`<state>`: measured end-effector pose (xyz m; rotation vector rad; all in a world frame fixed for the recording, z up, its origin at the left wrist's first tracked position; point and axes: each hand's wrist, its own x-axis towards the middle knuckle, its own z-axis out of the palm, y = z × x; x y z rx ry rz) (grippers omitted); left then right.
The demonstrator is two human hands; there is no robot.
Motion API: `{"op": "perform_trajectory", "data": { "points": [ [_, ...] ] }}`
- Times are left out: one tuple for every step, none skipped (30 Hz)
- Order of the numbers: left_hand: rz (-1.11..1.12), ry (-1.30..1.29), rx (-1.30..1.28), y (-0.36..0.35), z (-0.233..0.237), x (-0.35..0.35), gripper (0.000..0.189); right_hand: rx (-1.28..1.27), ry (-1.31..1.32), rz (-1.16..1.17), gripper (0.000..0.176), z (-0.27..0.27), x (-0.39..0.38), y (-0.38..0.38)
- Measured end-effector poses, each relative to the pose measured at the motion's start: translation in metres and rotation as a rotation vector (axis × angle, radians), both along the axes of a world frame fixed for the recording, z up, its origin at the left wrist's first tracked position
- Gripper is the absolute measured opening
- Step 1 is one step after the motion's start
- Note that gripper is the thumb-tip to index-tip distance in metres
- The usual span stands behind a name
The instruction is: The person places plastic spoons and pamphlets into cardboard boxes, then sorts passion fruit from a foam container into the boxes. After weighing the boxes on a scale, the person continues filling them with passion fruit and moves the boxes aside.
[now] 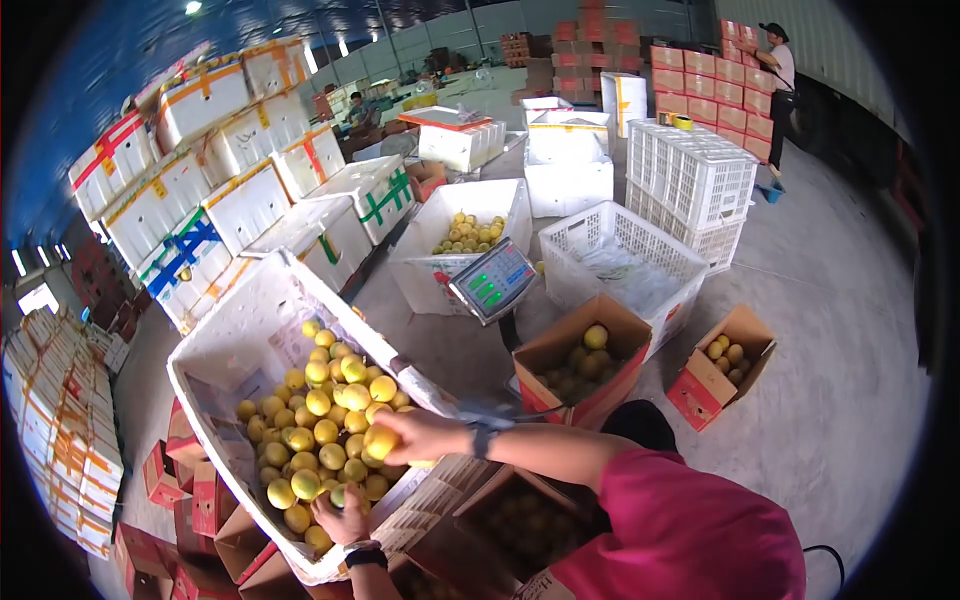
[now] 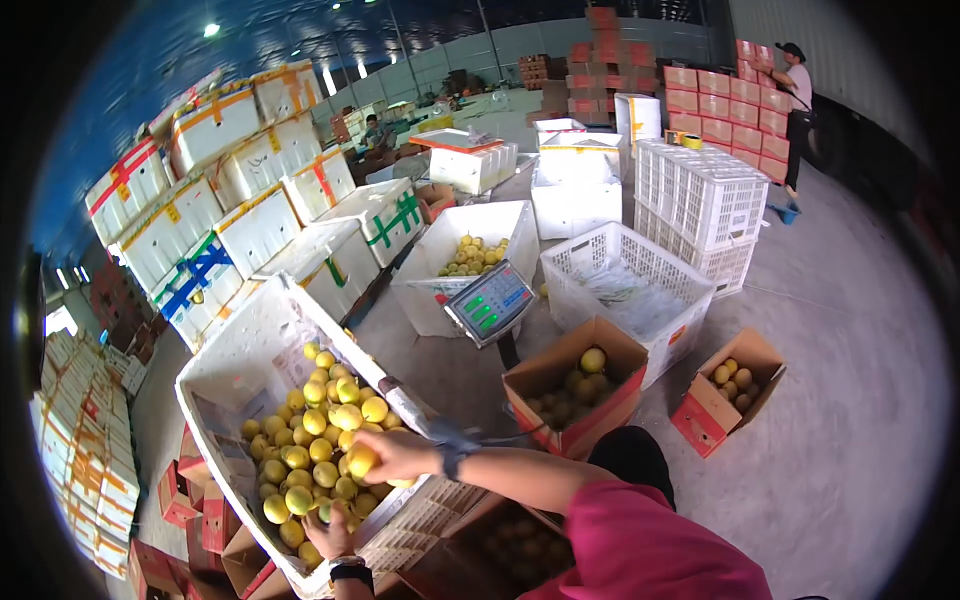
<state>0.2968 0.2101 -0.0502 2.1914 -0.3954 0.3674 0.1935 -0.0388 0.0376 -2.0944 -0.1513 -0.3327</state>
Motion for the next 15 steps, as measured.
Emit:
{"op": "perform_trajectory", "data": {
  "points": [
    [-0.036,-0.001,-0.235,0.001,-0.010,0.004,0.062,0.333,-0.128,0.002,0.049,-0.029,-0.002,-0.017],
    [-0.046,0.098,-0.415,-0.003,-0.007,0.001,0.054,0.729,0.120,-0.056,0.047,0.001,-0.045,-0.033],
    [-0.116,0.230,-0.642,-0.015,0.010,-0.012,0.051,1.067,0.206,0.002,0.045,-0.012,-0.061,-0.061],
    [-0.183,0.372,-0.867,-0.035,0.035,-0.031,0.049,1.399,0.262,0.063,0.041,-0.015,-0.088,-0.085],
    [-0.170,0.504,-0.984,-0.059,0.057,-0.049,0.048,1.514,0.299,0.052,0.040,-0.004,-0.120,-0.106],
    [-0.282,0.722,-1.135,-0.081,0.062,-0.059,0.049,1.552,0.257,-0.086,0.041,-0.003,-0.142,-0.120],
    [-0.452,0.895,-1.181,-0.111,0.070,-0.074,0.054,1.580,0.227,-0.188,0.040,-0.008,-0.158,-0.136],
    [-0.609,1.076,-1.190,-0.142,0.078,-0.089,0.059,1.607,0.197,-0.288,0.039,-0.015,-0.171,-0.151],
    [-0.696,1.293,-1.201,-0.176,0.093,-0.113,0.057,1.634,0.152,-0.445,0.039,-0.019,-0.180,-0.162],
    [-0.856,1.392,-1.015,-0.200,0.096,-0.125,0.058,1.655,0.108,-0.600,0.038,-0.019,-0.188,-0.172],
    [-0.959,1.479,-0.953,-0.229,0.092,-0.134,0.060,1.649,0.052,-0.671,0.039,-0.013,-0.197,-0.179],
    [-1.064,1.558,-0.879,-0.258,0.088,-0.144,0.062,1.681,0.042,-0.735,0.041,-0.012,-0.202,-0.192],
    [-1.153,1.499,-0.831,-0.280,0.088,-0.160,0.065,1.629,-0.006,-0.725,0.043,-0.017,-0.210,-0.204],
    [-1.054,1.396,-0.712,-0.300,0.077,-0.169,0.069,1.580,-0.048,-0.703,0.045,-0.022,-0.218,-0.216],
    [-0.896,1.408,-0.696,-0.314,0.069,-0.174,0.070,1.548,-0.048,-0.821,0.041,-0.014,-0.224,-0.222]
  ]
}}
